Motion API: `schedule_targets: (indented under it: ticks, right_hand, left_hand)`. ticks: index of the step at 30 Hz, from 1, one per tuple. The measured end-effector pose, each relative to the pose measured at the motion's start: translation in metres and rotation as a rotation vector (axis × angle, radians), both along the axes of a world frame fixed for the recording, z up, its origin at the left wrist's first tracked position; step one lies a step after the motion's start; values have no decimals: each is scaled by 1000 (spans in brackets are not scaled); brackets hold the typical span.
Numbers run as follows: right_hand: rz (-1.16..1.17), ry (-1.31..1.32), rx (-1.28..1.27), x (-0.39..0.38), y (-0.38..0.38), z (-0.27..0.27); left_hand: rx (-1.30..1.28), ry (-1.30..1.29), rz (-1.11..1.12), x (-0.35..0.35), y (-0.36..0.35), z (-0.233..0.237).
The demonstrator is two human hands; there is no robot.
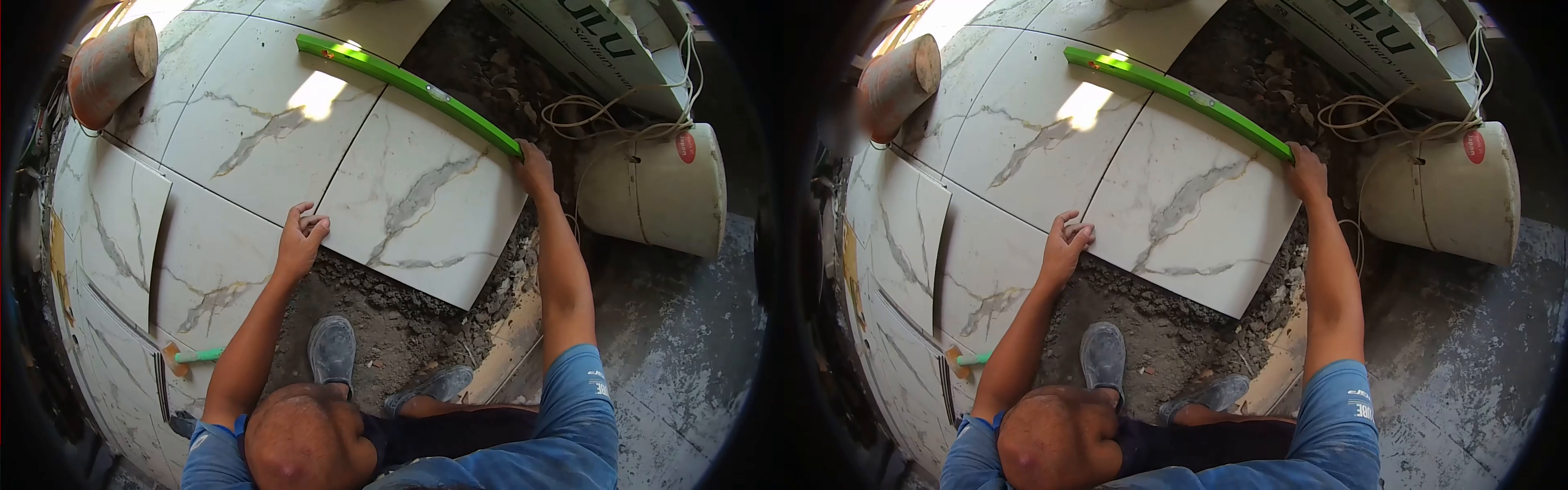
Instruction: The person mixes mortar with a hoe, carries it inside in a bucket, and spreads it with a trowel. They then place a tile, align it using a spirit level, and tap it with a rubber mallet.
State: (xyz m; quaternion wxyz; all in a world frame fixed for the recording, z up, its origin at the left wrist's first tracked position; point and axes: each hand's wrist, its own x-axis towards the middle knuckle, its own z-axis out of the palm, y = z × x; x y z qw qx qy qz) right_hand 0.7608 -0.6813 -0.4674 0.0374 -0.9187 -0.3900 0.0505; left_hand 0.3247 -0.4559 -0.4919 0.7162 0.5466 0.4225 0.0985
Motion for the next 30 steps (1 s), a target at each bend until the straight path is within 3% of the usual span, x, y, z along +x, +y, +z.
schedule_targets:
  ticks: [10, 13, 15, 16, 18, 22, 26, 30]
  right_hand:
    - [-13, 64, -21, 2, 0, 6]
    - [-48, 18, -33, -4, -1, 12]
    - [-64, -50, -26, -15, -3, 17]
    - [-87, -149, 107, -24, -5, 19]
    - [-156, -265, 310, -55, -5, 22]
    - [-329, -213, 425, -142, -15, 4]
    - [-510, -97, 251, -180, -20, -33]
    - [-494, -61, 110, -188, -18, -51]
  left_hand:
    - [85, -12, -24, 0, 9, 1]
    - [323, 94, -104, -1, 11, 6]
    - [613, 183, -212, 0, 13, 7]
    - [623, 178, -226, 2, 15, 8]
    - [1139, 134, -390, 10, 19, 6]
    - [1279, 171, -564, 40, 25, -9]
    - [1332, 235, -637, 72, 28, -19]
    - [1395, 359, -691, 83, 29, -21]
